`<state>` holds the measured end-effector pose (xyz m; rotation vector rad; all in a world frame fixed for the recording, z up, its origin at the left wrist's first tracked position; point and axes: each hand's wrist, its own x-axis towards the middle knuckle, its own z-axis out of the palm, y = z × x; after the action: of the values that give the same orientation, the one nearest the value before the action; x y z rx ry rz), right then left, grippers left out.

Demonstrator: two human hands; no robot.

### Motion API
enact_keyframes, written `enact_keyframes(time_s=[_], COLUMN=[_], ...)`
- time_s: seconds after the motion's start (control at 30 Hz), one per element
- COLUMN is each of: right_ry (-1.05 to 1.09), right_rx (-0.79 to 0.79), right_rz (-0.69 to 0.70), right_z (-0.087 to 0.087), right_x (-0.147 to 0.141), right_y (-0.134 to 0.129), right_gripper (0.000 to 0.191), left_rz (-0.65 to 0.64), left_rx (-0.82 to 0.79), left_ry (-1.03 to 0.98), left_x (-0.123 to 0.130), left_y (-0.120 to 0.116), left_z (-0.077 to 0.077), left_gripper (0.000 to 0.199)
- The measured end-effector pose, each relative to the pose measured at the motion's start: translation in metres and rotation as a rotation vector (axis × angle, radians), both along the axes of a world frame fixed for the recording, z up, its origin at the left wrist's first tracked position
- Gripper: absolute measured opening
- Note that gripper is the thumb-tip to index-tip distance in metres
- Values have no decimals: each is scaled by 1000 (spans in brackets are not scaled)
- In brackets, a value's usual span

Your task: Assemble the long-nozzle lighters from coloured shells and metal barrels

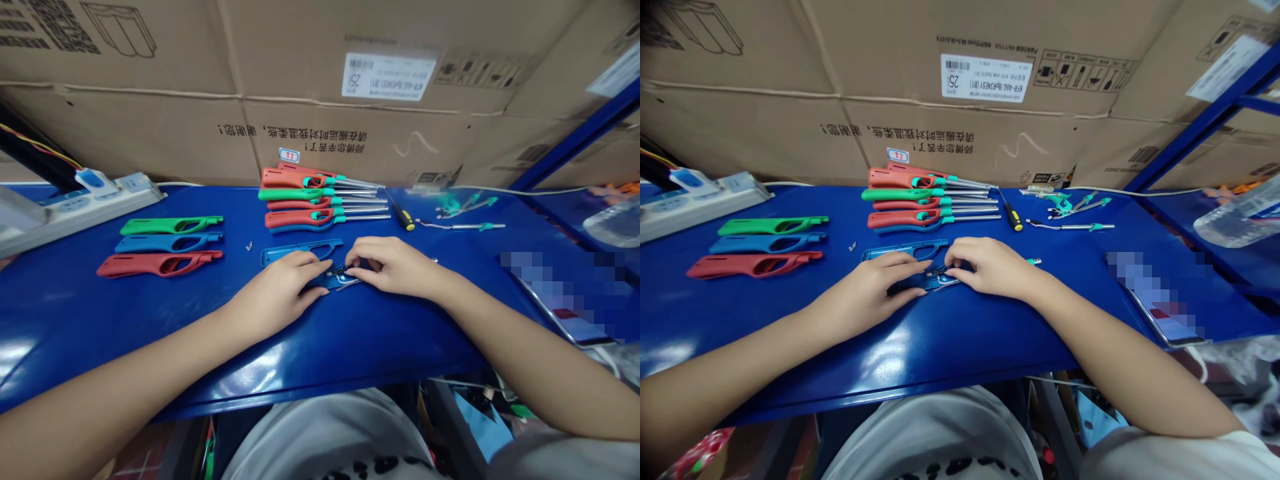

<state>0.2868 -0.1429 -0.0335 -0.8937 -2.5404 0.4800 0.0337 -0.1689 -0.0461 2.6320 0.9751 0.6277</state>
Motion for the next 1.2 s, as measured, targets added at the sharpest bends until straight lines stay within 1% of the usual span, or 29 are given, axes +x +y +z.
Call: enact_keyframes(time_s=[0.17,0.4,0.5,0.63,0.77,0.9,1.0,1.2], right_ry=[-55,-94,-105,-51,15,12,4,47], right_rx=[26,62,52,-6,-10,-27,-36,-34], right_rz=[16,9,6,28,34,40,39,34], right_z=[-2,-5,-5,-3,0,1,0,-8], right_x=[0,-2,-2,0,1,-1,-3,-6], right_y=[0,-1,-1,1,2,1,0,1], right_gripper=[14,16,16,11,9,9,10,14], left_rz=[-12,-62,-79,-73,-45,-23,-17,-21], left_rx=[8,24,55,113,104,113,116,100], left_ry=[-15,26,63,159,223,298,351,375], left_x=[0,1,2,4,5,6,6,6], left_y=[2,1,-1,-4,-7,-11,-14,-17], left_z=[-2,-1,0,3,7,10,11,11], left_gripper=[39,34,34,35,35,38,41,41])
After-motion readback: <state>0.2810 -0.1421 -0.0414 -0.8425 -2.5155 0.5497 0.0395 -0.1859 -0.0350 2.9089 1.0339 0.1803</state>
